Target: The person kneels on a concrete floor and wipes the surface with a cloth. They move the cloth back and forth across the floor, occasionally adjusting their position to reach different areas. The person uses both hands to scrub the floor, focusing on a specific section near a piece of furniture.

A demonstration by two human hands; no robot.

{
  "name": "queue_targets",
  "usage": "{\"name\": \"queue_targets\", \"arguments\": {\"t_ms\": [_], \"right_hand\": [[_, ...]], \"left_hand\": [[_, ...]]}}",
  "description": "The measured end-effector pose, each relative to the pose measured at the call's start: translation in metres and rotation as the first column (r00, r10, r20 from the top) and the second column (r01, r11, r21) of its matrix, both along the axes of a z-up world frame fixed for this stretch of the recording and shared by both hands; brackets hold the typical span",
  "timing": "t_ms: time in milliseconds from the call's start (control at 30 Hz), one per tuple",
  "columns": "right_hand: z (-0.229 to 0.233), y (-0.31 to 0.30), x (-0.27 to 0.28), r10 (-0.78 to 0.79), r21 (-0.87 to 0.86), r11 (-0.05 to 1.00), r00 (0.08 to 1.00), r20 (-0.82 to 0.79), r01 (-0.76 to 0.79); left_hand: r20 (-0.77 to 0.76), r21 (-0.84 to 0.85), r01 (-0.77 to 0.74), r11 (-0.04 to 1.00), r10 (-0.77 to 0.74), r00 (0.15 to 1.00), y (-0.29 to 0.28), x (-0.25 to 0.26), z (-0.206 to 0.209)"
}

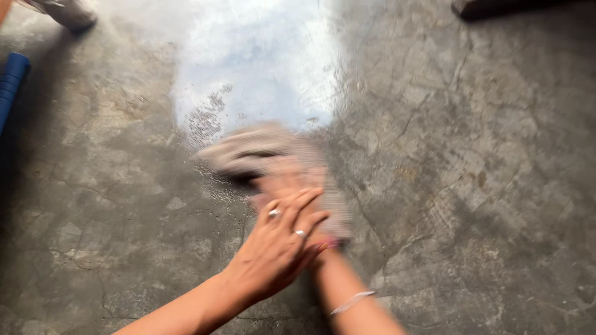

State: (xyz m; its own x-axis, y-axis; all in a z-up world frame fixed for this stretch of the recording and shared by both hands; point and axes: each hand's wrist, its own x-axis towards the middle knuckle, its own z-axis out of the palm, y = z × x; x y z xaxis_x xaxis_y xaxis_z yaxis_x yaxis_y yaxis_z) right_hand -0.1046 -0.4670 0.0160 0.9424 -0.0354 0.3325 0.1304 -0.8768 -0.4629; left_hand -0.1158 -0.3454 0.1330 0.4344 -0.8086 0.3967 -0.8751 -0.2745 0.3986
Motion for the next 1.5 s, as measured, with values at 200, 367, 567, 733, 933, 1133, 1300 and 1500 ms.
{"name": "queue_targets", "arguments": {"t_ms": [200,367,567,733,933,1133,1300,1500], "right_hand": [[-0.008,-0.220,-0.087,-0.428,-0.227,0.861,0.889,0.159,0.455],[-0.001,-0.297,-0.242,-0.754,-0.273,0.626,0.656,0.026,0.730],[-0.012,-0.279,-0.289,-0.799,-0.396,0.541,0.601,0.033,0.742],[-0.006,-0.175,-0.242,-0.635,-0.397,0.687,0.768,0.080,0.609],[0.008,0.002,-0.191,-0.223,-0.223,0.948,0.974,0.036,0.225],[0.009,0.119,-0.150,0.181,-0.076,0.980,0.982,-0.044,-0.184],[0.006,0.097,-0.069,-0.036,-0.382,0.924,0.998,-0.042,0.017],[-0.031,-0.036,-0.010,-0.189,-0.229,0.948,0.969,0.157,0.221]], "left_hand": [[-0.068,0.519,-0.008,0.855,0.051,0.996,0.048,0.000,-0.030],[-0.064,0.864,0.038,0.502,0.034,0.997,0.059,0.001,-0.037],[-0.076,0.844,0.036,0.535,0.054,0.996,0.061,0.002,-0.046],[-0.086,0.861,0.043,0.506,0.061,0.994,0.058,0.006,-0.040],[-0.003,0.655,-0.099,0.749,0.134,0.991,0.055,0.021,-0.039],[0.105,0.390,-0.201,0.898,0.173,0.979,0.051,0.022,-0.043],[0.174,0.310,-0.213,0.926,0.165,0.971,0.043,0.008,-0.041],[0.109,0.379,-0.179,0.908,0.149,0.983,0.039,0.001,-0.038]]}}
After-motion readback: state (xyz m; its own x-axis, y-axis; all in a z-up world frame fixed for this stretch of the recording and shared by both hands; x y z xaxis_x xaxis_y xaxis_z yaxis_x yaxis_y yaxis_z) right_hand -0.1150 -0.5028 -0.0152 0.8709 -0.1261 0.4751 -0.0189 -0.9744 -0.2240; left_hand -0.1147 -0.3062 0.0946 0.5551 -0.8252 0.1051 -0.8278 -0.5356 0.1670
